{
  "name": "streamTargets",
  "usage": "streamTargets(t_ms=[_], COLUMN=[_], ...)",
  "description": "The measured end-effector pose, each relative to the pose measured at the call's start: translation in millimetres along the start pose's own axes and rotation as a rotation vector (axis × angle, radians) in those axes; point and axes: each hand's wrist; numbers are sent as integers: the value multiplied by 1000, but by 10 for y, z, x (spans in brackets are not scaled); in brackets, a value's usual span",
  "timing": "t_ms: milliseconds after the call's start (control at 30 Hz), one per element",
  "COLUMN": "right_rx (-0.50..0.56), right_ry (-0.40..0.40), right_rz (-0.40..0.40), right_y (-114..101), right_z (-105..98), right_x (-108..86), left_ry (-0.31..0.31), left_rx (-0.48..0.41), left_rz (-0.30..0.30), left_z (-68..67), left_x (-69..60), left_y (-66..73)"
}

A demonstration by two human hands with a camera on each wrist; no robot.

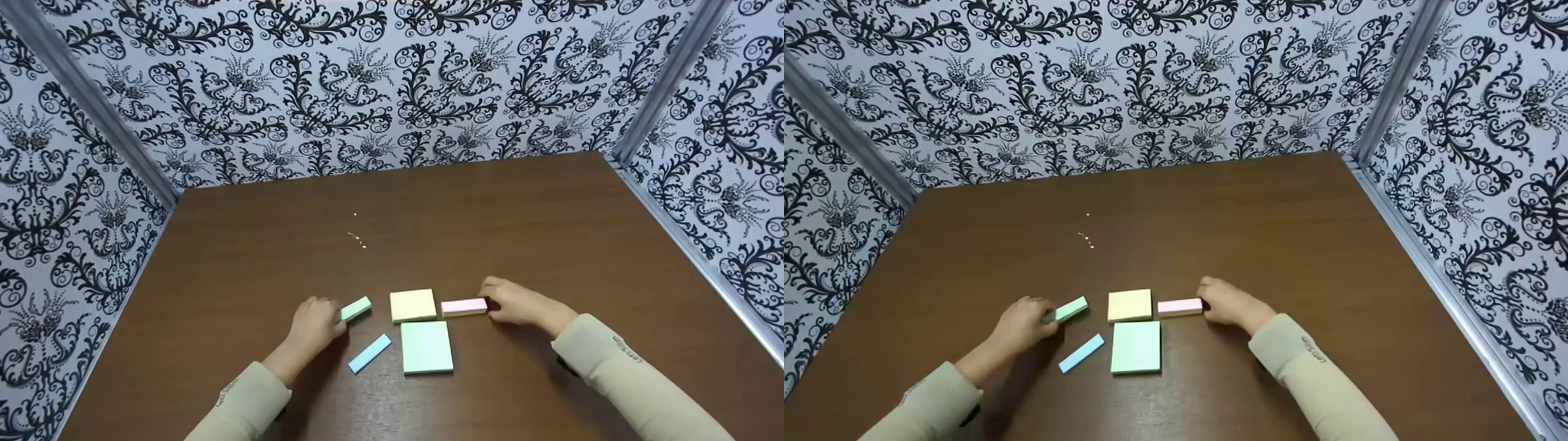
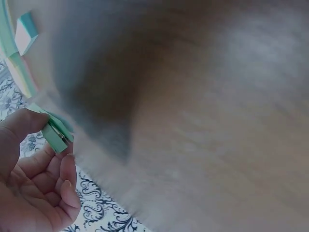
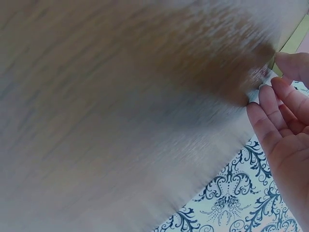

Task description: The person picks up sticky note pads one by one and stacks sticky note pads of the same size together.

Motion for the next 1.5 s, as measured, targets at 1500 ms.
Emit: streamTargets(t_ms=[1500], right_rx=[64], right_ry=[1], right_rz=[34], right_y=[3], right_z=[4], right_x=[-39], left_ry=[-69], left_rx=[227], left_rz=[218], left_z=[-23], left_x=[779], left_y=[1565])
Point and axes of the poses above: each hand's wrist, its own x-axis towards the middle knuckle, its own z-axis out of the palm, y = z × x, and after that the axes turned 11 degrees about x, right-handed
